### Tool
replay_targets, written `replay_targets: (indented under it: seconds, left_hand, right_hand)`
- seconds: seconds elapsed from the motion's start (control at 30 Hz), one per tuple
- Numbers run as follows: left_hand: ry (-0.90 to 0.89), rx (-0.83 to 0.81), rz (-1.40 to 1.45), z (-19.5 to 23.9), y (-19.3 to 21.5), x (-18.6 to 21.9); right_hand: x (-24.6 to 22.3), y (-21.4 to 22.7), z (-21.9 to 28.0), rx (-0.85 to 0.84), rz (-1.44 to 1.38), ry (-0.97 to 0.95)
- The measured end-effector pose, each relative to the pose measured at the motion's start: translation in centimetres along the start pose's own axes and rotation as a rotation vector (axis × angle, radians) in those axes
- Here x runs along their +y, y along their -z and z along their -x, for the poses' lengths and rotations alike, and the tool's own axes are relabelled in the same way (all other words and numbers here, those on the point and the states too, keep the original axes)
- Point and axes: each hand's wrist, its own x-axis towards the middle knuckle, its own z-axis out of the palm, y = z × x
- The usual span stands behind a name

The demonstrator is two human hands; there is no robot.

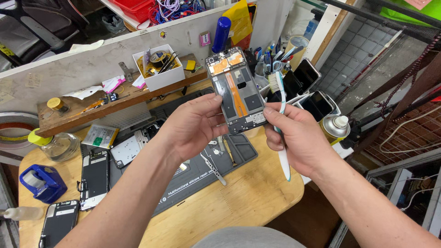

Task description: The person cleans the interior of a disassembled smartphone using a toothbrush and compressed air. They brush various internal components and ports, then spray compressed air onto a small circuit board and the phone chassis. Finally, they handle a new battery pack.

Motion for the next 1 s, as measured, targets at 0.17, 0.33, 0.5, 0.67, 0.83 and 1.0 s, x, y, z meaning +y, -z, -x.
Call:
replay_targets:
  seconds: [0.17,0.33,0.5,0.67,0.83,1.0]
  left_hand:
    - [-0.003,-0.004,0.000,0.2,0.2,-0.1]
    - [-0.004,0.010,-0.002,0.0,0.4,-0.5]
    - [-0.018,0.017,-0.011,-0.1,0.6,-1.0]
    - [0.006,0.175,0.070,-0.6,0.0,-1.7]
    - [0.007,-0.069,0.407,-1.4,-0.6,-3.4]
    - [0.000,-0.102,0.413,-1.9,0.1,-4.1]
  right_hand:
    - [0.3,0.1,0.0,-0.034,-0.097,-0.027]
    - [0.5,0.3,-0.1,-0.044,-0.073,-0.033]
    - [0.9,0.5,-0.4,-0.021,-0.031,-0.053]
    - [1.7,0.1,-0.9,-0.039,-0.127,-0.132]
    - [3.2,-1.0,-1.1,-0.058,-0.061,-0.185]
    - [2.8,-1.8,-0.6,0.009,0.213,-0.133]
